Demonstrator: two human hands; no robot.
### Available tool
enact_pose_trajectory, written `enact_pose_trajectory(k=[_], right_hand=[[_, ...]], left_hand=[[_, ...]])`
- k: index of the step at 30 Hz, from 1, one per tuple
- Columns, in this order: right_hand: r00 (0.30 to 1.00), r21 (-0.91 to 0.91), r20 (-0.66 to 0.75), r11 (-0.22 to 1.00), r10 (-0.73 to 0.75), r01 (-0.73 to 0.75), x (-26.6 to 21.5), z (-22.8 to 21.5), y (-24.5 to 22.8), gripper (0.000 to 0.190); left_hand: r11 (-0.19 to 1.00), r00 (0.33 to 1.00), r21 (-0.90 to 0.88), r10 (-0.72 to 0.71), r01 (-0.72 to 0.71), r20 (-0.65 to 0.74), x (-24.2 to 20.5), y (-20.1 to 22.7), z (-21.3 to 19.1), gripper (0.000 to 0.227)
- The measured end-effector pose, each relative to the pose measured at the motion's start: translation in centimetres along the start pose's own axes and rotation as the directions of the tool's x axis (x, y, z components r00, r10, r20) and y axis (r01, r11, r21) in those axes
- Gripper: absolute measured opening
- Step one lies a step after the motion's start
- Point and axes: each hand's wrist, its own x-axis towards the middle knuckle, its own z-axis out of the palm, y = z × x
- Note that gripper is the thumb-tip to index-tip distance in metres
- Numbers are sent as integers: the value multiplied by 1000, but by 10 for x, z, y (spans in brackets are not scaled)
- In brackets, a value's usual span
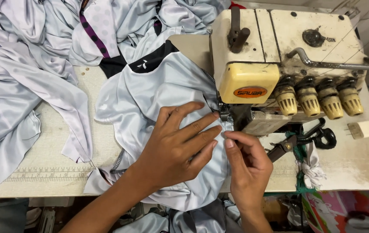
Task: Using an industrial overlock sewing machine to join fabric pieces for garment construction.
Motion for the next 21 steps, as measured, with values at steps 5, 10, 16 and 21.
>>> enact_pose_trajectory(k=[5, 10, 16, 21], right_hand=[[999, 13, 24, 1000, 26, -27, 0, -1, 1, 19], [999, 18, 28, 999, 40, -41, 1, -1, -2, 20], [999, 14, 31, 999, 42, -43, 1, -1, -5, 18], [998, 9, 22, 999, 53, -53, 0, 0, -4, 19]], left_hand=[[1000, 1000, 3, -14, 14, 15, -2, -2, 1, 16], [1000, 999, -4, -24, 24, 31, -2, -2, 1, 18], [1000, 999, -1, -25, 25, 33, -2, -1, 0, 18], [1000, 999, 14, -22, 21, 41, -1, -1, 0, 19]])
